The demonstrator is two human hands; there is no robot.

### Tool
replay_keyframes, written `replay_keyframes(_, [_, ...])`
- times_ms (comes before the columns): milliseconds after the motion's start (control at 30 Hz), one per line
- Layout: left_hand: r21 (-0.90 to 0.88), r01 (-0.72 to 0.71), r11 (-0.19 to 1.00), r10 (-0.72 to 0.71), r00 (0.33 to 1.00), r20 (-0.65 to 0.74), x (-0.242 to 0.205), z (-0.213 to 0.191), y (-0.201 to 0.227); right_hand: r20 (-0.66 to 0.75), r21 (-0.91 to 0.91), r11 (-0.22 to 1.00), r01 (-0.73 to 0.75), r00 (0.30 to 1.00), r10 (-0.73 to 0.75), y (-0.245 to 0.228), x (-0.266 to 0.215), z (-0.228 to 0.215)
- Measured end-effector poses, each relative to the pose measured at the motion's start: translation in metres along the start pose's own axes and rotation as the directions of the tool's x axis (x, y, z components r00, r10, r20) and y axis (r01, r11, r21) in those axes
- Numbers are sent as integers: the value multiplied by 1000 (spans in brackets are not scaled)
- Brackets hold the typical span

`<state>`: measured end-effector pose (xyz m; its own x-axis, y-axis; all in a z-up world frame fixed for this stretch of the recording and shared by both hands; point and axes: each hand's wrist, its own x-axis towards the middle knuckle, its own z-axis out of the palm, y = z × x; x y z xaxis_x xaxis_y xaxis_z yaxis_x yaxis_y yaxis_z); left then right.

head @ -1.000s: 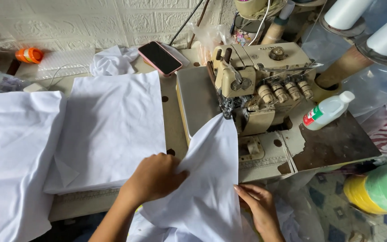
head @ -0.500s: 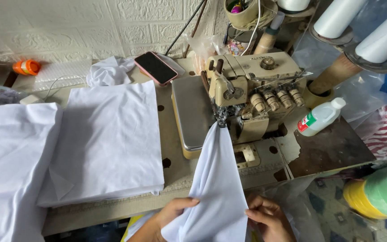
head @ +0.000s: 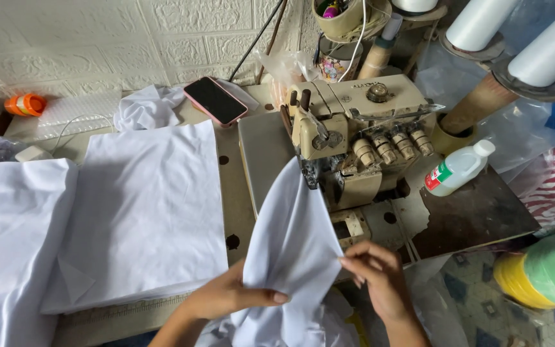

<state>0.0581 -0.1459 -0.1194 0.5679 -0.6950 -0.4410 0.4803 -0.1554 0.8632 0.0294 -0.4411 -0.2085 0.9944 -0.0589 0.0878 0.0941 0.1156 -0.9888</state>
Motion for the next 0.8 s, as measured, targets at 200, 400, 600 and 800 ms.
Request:
replay_keyframes(200, [470, -155, 869, 276, 939, -202, -9, -1, 52, 140, -264, 909, 322, 946, -294, -46, 60, 22])
replay_keyframes(400, [449, -194, 872, 372, 860, -351, 23, -30, 69, 0, -517, 778, 357, 909, -418, -62, 92, 51])
replay_keyframes(600, [423, -137, 896, 352, 800, -487, 24, -32, 72, -115, -566, 748, 347, 865, -488, -49, 56, 52])
replay_keyframes(800, [324, -404, 855, 461, 879, -119, 9, 27, -8, 146, -114, 993, -11, 989, 27, -61, 37, 60])
